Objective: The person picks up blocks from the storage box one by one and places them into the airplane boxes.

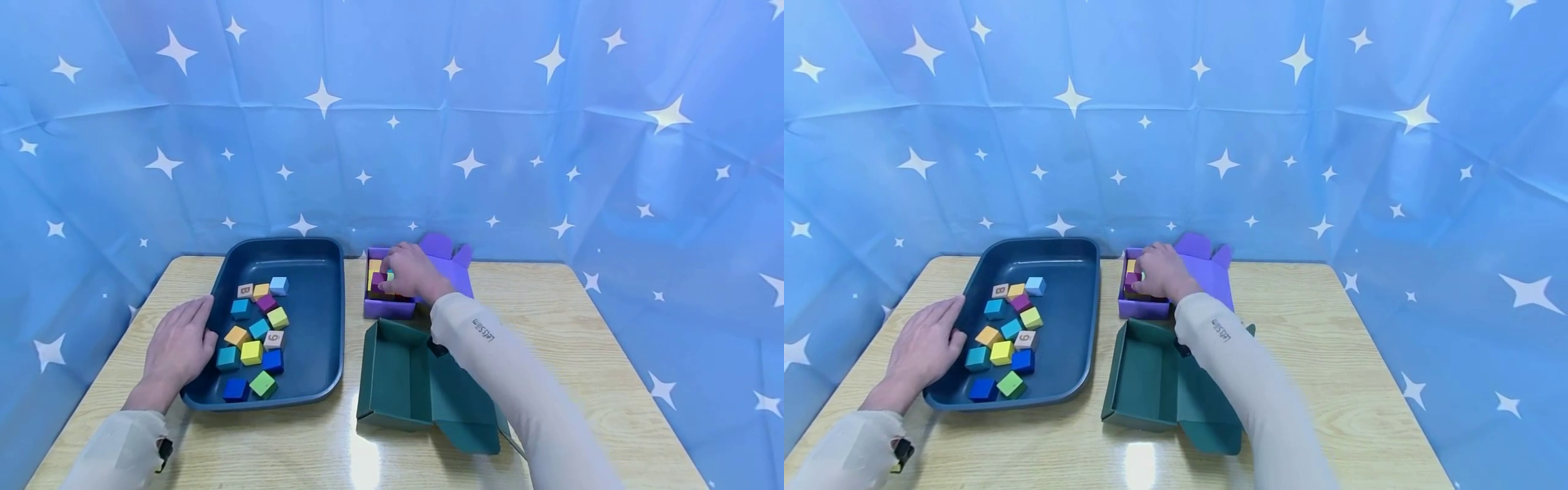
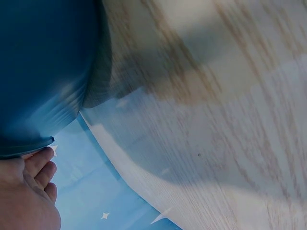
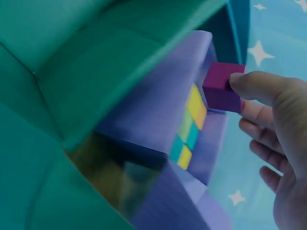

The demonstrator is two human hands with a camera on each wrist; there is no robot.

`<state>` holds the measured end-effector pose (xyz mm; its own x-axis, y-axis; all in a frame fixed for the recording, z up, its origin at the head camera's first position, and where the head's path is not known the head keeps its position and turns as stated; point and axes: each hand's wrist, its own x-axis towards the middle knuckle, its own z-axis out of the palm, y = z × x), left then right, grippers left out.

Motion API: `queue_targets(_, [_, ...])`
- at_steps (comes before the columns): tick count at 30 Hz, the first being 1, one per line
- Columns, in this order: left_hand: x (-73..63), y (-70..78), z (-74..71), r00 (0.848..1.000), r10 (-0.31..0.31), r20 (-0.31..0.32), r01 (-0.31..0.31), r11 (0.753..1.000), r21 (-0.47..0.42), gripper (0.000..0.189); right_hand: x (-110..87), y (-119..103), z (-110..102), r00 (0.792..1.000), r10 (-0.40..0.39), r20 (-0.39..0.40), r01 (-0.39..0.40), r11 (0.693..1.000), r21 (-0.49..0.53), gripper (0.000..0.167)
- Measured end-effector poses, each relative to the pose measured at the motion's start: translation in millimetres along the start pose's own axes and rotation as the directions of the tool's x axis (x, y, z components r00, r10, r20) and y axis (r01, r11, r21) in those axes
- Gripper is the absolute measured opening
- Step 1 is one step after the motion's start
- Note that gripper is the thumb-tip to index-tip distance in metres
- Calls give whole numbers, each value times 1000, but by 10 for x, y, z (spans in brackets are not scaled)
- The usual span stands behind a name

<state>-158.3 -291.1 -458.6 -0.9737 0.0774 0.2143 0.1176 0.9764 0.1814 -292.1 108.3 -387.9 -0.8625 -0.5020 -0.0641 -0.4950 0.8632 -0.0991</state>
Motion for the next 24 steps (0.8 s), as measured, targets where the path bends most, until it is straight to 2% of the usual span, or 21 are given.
queue_targets(10, [1,1,-3,1000,-2,2,2,1000,-2,62,74,-3,182,1000,-22,15,22,1000,4,29])
queue_targets(18, [8,-15,2,999,23,-32,-23,1000,-1,59,124,-1,244,997,-13,79,13,1000,5,27])
queue_targets(24, [9,-23,9,1000,16,-26,-16,1000,-2,59,148,-12,260,995,-22,95,23,1000,-4,26])
